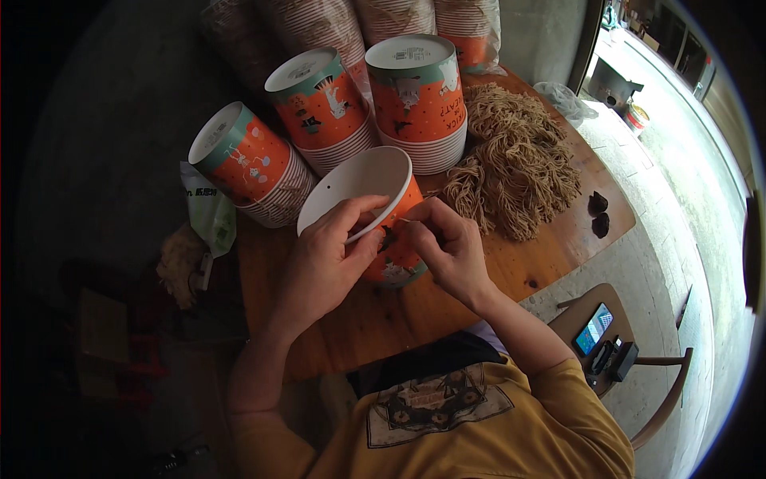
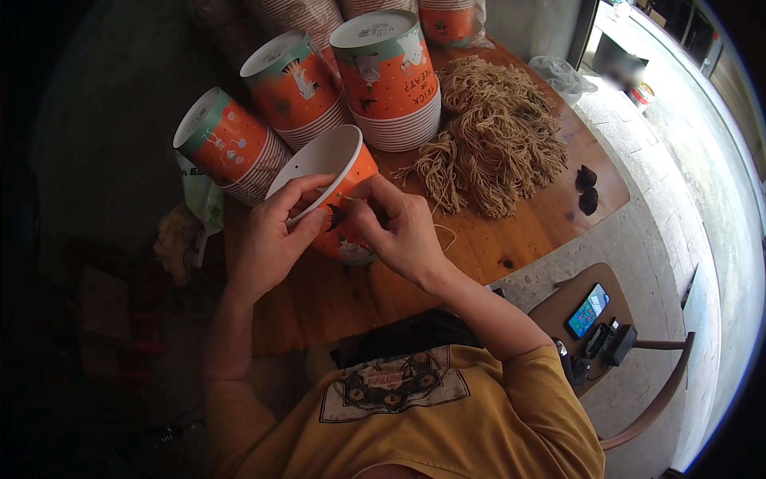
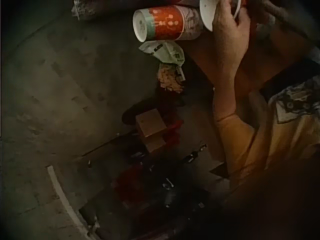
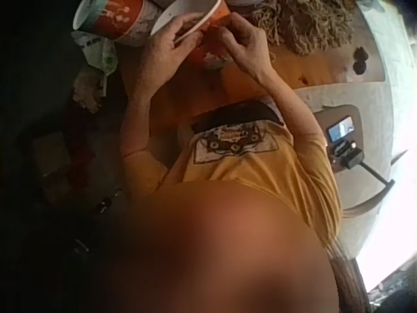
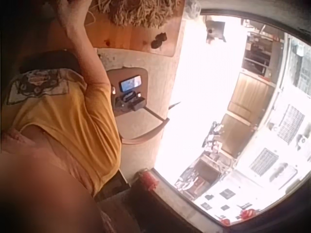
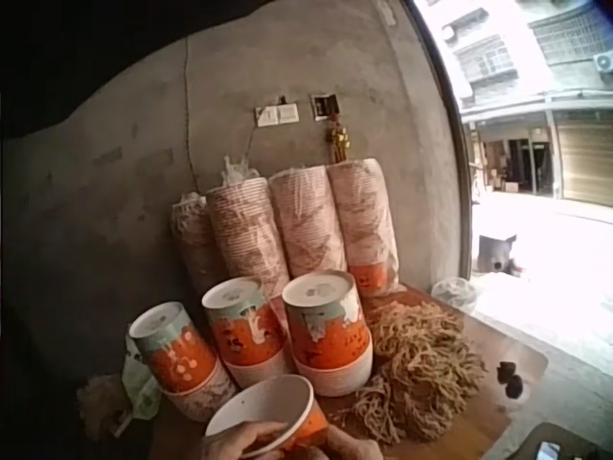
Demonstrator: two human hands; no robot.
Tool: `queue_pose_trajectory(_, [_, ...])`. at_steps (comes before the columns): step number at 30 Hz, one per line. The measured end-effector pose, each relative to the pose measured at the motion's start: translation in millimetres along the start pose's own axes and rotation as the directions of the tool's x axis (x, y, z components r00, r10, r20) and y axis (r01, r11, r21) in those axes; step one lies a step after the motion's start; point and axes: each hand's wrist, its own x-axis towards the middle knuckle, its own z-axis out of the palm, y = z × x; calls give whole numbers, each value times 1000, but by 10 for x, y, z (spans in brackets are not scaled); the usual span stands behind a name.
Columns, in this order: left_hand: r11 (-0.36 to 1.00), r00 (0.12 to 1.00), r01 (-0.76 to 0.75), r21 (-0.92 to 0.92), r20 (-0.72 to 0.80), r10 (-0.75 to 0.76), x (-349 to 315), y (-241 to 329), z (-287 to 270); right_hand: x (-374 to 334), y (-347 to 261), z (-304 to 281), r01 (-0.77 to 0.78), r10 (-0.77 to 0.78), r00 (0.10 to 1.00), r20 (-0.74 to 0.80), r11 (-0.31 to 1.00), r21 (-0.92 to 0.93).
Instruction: Tying thin brown cords into small bundles and placing them into decorated paper cups.
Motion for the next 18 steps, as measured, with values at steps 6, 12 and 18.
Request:
queue_pose_trajectory(6, [995, 998, 53, -82, -9, -54, -15, 53, -3, -41, -62, -8, -22, 22, 1000, 6, 1000, -20])
queue_pose_trajectory(12, [990, 991, -131, -55, -17, 130, 7, -45, 32, -84, -106, -4, -87, 86, 996, 20, 995, 50])
queue_pose_trajectory(18, [999, 999, -27, -45, -34, 25, -19, 32, 33, -46, 70, -4, 23, -24, 996, -81, 1000, -15])
